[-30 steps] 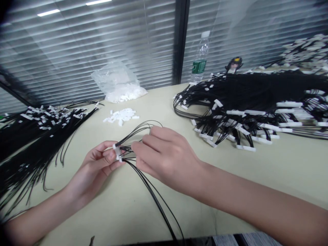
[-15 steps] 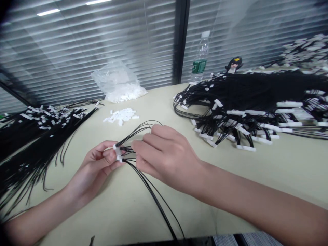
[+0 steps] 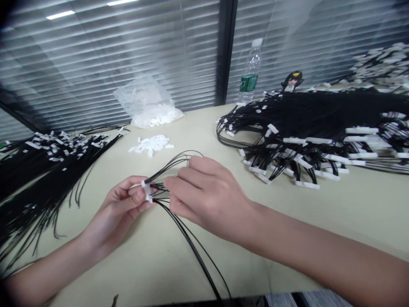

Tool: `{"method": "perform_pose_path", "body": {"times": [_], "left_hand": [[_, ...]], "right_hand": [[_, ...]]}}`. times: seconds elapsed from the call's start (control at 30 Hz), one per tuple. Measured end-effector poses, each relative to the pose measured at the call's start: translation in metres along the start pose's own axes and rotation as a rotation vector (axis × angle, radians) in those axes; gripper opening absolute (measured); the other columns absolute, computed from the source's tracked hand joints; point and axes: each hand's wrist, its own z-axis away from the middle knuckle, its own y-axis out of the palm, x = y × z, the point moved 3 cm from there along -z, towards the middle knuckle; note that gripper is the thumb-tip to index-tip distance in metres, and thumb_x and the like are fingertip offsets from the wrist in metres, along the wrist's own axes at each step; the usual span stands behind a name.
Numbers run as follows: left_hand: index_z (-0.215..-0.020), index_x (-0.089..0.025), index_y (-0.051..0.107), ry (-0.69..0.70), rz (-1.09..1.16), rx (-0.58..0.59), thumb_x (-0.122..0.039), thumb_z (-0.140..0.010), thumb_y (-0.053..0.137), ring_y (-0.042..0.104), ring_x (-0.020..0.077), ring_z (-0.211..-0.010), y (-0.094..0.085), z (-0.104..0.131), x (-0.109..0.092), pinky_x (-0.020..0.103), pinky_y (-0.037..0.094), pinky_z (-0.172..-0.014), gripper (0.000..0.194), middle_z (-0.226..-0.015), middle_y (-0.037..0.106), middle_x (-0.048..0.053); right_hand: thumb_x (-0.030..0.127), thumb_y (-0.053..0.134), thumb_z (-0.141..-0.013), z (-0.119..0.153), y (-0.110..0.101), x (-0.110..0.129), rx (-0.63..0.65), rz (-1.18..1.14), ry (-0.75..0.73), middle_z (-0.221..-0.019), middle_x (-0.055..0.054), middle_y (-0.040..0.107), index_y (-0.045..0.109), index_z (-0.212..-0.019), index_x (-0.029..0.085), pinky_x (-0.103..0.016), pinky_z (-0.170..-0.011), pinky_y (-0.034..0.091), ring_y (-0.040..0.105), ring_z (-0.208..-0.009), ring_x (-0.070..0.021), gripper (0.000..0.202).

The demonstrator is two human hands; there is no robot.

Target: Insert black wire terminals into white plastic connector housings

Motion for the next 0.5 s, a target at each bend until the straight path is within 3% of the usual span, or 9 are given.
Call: {"method": "perform_pose_path", "body": {"times": [0.5], "left_hand": [[-0.086,-0.019,0.068,-0.002,-0.008,0.019,-0.014,-0.073,0.068,0.061,0.0090,-0.067,-0.0003,-0.0016,0.0000,0.019,0.051,-0.070,0.014,-0.070,0.069,-0.001]], "right_hand": [[0.013,0.052,-0.081,-0.0013,0.0008,0.0015,-0.005,0.030,0.016,-0.063,0.001,0.054,0.057,-0.081,0.016,-0.028,-0.061,0.038,0.043,-0.061,-0.0118,0.005]]}}
